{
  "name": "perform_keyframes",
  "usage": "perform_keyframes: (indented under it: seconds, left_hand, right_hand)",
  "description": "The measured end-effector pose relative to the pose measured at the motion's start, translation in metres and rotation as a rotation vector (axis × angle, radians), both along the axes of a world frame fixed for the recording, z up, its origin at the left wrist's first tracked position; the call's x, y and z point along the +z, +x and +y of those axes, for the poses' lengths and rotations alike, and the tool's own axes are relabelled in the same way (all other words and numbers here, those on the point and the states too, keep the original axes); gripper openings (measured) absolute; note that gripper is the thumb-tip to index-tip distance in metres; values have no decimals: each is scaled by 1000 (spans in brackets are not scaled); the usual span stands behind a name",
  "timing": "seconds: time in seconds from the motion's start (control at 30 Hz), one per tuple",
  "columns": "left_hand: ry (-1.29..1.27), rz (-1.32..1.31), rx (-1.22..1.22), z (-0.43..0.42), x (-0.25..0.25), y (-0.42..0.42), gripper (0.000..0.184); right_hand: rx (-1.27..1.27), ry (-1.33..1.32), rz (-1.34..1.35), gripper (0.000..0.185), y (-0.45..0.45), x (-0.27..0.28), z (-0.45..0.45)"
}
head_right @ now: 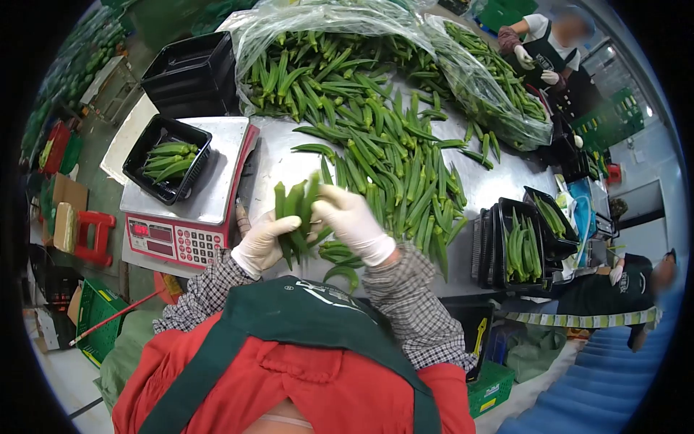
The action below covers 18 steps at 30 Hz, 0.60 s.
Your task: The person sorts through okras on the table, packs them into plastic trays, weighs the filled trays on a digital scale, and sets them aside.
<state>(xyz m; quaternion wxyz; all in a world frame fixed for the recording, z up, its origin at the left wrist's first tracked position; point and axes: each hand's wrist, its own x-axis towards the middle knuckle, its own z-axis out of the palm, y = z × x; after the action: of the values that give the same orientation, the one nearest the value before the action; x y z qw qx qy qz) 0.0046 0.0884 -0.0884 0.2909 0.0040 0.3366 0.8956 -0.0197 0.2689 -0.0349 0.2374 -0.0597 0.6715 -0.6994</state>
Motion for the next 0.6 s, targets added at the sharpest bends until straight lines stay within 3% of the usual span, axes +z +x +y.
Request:
perform_keyframes:
  seconds: [0.07, 0.13, 0.2, 0.27, 0.3, 0.33, 0.4, 0.47, 0.53, 0.6]
  left_hand:
    - [-129, -6, 99, -4, 4, 0, 33]
    - [-138, 3, 231, -22, 5, -3, 35]
    - [-33, -19, 336, -39, 7, -2, 44]
    - [-61, -47, 381, -48, 12, 0, 36]
    - [-47, -47, 361, -48, 10, 1, 39]
    - [-33, -46, 341, -47, 5, 2, 43]
    - [16, -92, 315, -45, -4, 3, 47]
    - [54, -113, 353, -44, -2, 7, 46]
    - [66, -131, 368, -47, -7, 8, 45]
    - [73, -124, 360, -44, -10, 4, 44]
  right_hand:
    - [-14, 33, -33, 32, 1, 8, -13]
    - [-217, 25, 236, 29, -16, -20, -7]
    - [-157, 457, 445, 31, -31, -56, 7]
    - [-30, 870, 566, 35, -22, -66, 6]
    - [-8, 967, 535, 37, -15, -75, -2]
    - [175, 1194, 514, 34, -17, -83, -8]
    - [34, 1125, 572, 28, -16, -101, -7]
    - [-185, 773, 544, 21, -21, -93, -1]
    - [-207, 367, 61, 19, -25, -62, 9]
    - [-203, 140, -109, 22, -21, -37, 11]
